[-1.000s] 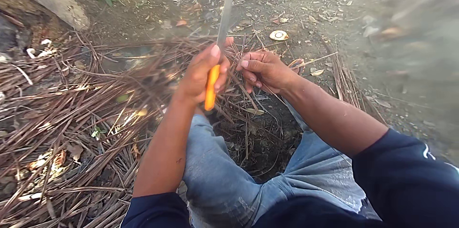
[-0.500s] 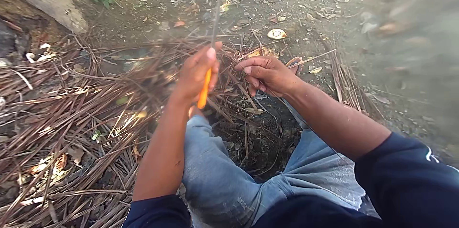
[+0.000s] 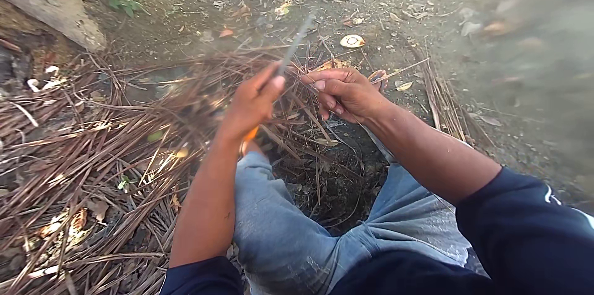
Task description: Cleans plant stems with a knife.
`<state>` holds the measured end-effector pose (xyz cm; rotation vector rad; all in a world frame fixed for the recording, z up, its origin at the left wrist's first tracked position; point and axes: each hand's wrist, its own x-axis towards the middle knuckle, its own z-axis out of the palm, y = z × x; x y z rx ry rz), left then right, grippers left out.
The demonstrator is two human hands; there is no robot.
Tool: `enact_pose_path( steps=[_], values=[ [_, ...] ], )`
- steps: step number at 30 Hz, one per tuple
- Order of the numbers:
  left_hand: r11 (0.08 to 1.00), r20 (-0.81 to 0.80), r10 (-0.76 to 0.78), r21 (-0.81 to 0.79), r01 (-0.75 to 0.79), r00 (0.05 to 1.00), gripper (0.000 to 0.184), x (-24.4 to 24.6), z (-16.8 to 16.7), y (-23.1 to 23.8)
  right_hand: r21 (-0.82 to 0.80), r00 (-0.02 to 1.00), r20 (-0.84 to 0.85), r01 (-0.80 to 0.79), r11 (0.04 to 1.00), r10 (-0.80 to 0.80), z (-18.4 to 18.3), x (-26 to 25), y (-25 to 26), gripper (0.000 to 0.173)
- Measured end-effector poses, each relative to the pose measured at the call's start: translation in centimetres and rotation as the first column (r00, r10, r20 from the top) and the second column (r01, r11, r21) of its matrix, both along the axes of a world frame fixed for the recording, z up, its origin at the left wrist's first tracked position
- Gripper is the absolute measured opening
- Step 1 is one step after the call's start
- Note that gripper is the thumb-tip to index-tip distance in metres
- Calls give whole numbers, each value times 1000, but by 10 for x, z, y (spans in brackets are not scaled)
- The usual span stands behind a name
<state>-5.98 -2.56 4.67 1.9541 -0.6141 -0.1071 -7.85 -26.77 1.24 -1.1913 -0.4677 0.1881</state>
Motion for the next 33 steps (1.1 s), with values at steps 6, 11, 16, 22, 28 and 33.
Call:
enact_pose_path(
  steps=[6,11,16,22,28,33],
  values=[
    [970,-40,-228,-96,223,973,57,-9,1,-8,-1,1000,-1,-14,1000,14,1,0,2,25],
    [933,-157,-264,-292,211,952,49,-2,-3,-4,-51,999,26,-32,998,33,-9,-6,1,27],
    [943,-141,-172,-310,122,975,46,1,-7,2,-138,998,48,-31,990,38,-9,-7,-7,29],
    [987,-143,-133,-109,118,981,44,1,-5,3,-155,992,128,18,988,2,-7,-2,-10,28],
    [992,40,-94,94,90,995,44,-11,-1,-7,-148,995,79,74,986,-63,-7,-3,-12,23],
    [977,117,-4,213,-21,993,45,-1,-5,-4,-194,970,157,213,958,-184,-7,-3,-13,20]
  ],
)
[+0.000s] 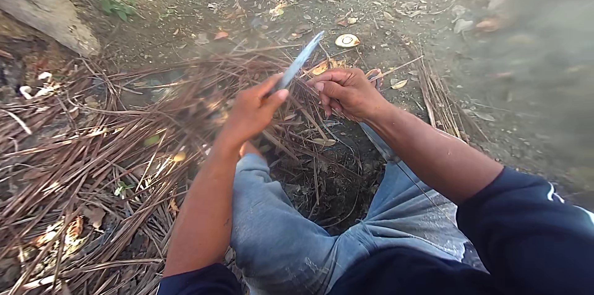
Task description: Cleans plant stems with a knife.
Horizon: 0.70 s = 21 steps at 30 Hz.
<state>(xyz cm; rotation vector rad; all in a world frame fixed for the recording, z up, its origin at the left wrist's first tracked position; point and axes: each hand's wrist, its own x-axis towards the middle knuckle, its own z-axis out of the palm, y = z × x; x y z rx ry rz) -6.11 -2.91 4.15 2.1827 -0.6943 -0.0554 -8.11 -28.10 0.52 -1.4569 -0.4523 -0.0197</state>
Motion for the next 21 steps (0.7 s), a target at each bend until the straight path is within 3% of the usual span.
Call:
enact_pose_path(
  steps=[2,4,6,10,13,17,21],
  values=[
    [999,38,33,12,-34,999,45,0,-1,0,-48,999,42,23,999,-21,0,0,-3,21],
    [999,109,-43,32,40,993,45,-3,-3,-4,-25,999,36,18,1000,-17,1,1,-3,18],
    [993,159,-116,47,110,980,46,-3,-6,-7,75,999,-41,-13,997,16,3,0,-2,17],
    [1000,158,-24,20,21,987,46,2,-7,-2,256,976,-186,-66,964,117,8,-5,-1,26],
    [990,228,-140,51,132,964,46,-3,-11,-8,329,975,-183,-61,942,127,4,-8,4,28],
    [999,187,-35,36,29,982,47,4,-9,-2,314,969,-188,-94,945,159,8,-3,1,26],
    [993,220,-113,55,103,969,47,0,-10,-6,303,983,-142,-72,950,120,6,0,2,20]
  ],
)
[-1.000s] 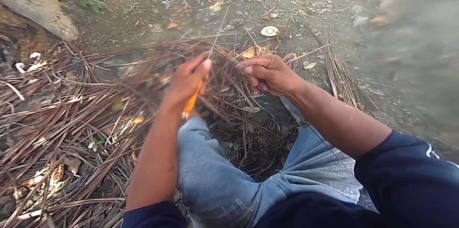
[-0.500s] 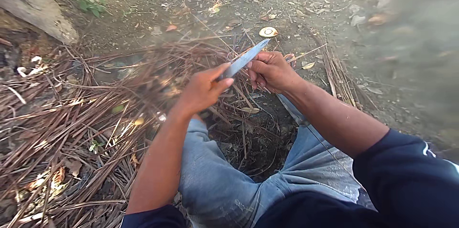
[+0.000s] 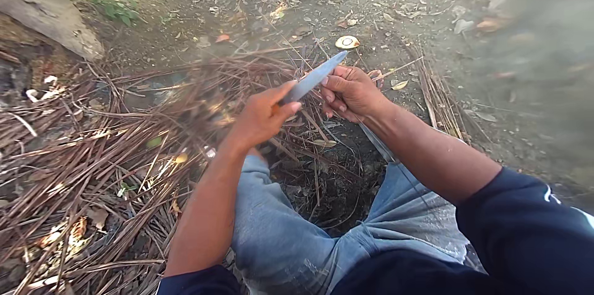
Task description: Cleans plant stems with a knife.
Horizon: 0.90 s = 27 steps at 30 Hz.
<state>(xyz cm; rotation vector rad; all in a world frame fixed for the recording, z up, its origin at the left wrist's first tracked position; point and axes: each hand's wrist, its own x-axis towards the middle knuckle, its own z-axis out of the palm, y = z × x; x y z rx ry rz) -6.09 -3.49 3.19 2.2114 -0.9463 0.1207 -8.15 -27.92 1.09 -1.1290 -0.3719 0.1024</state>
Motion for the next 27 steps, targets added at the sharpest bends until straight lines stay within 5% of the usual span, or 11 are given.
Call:
enact_pose_path(
  steps=[3,7,11,15,19,24,27],
  values=[
    [992,-63,124,-24,-126,990,47,5,1,5,-46,999,0,35,998,-35,1,-2,-1,18],
    [999,21,-7,34,6,1000,48,-2,0,-3,-35,997,31,67,997,-66,-4,2,1,17],
    [994,39,108,27,-109,993,47,1,1,2,-74,994,34,109,991,-107,-2,0,1,10],
    [998,29,-10,56,8,1000,48,-3,0,-6,-24,996,18,84,996,-83,-3,2,3,16],
    [983,-41,183,-6,-183,982,47,4,4,1,-98,995,6,104,990,-104,0,-2,4,14],
    [980,-381,-140,-184,74,914,52,-12,14,-18,-90,1000,21,22,996,-20,-7,-6,11,15],
    [935,-527,-245,-350,54,814,44,-11,16,-19,-231,999,41,21,973,-11,-14,-11,11,21]
  ],
)
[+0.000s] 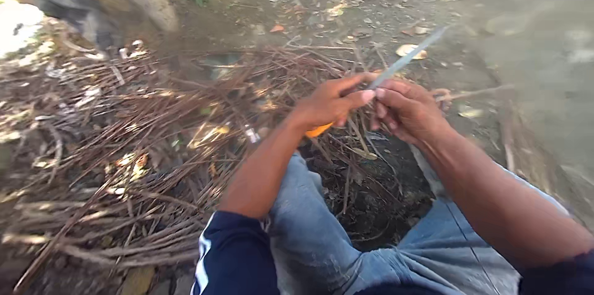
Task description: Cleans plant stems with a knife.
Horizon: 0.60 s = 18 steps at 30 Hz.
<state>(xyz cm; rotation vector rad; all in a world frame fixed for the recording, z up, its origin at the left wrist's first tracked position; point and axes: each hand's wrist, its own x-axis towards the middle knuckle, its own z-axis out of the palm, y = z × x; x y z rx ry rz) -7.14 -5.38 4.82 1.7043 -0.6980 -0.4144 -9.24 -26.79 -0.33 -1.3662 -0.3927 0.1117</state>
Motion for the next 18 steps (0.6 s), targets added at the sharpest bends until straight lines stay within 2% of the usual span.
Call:
enact_pose_path(
  steps=[2,4,6,7,9,10,11,13,15,18],
  values=[
    [991,-64,91,-88,-96,994,43,-1,7,8,-79,999,39,12,997,-9,-8,-1,-3,29],
    [966,-58,224,-121,-230,973,42,2,9,18,-101,996,86,5,995,4,-19,-2,-6,32],
    [939,93,338,27,-342,937,42,3,9,22,-59,995,97,9,998,-3,-27,-1,-6,33],
    [926,215,317,139,-350,924,43,2,6,19,-50,996,92,21,999,-17,-27,0,-4,33],
    [904,456,121,317,-288,882,45,4,-6,9,-34,995,84,64,997,-61,-23,4,0,28],
    [896,517,34,363,-255,855,46,5,-8,7,-34,993,85,78,996,-75,-20,7,0,23],
    [896,548,18,362,-257,836,46,5,-7,8,-24,993,87,76,997,-74,-19,9,-1,23],
    [901,555,130,279,-331,821,44,12,-4,18,-21,994,95,58,998,-56,-19,11,-8,31],
    [883,539,173,286,-372,824,44,17,-7,24,-38,992,110,64,997,-59,-22,14,-12,34],
    [875,518,46,392,-285,854,46,11,-7,13,-50,986,146,94,994,-86,-26,22,-18,27]
  ],
)
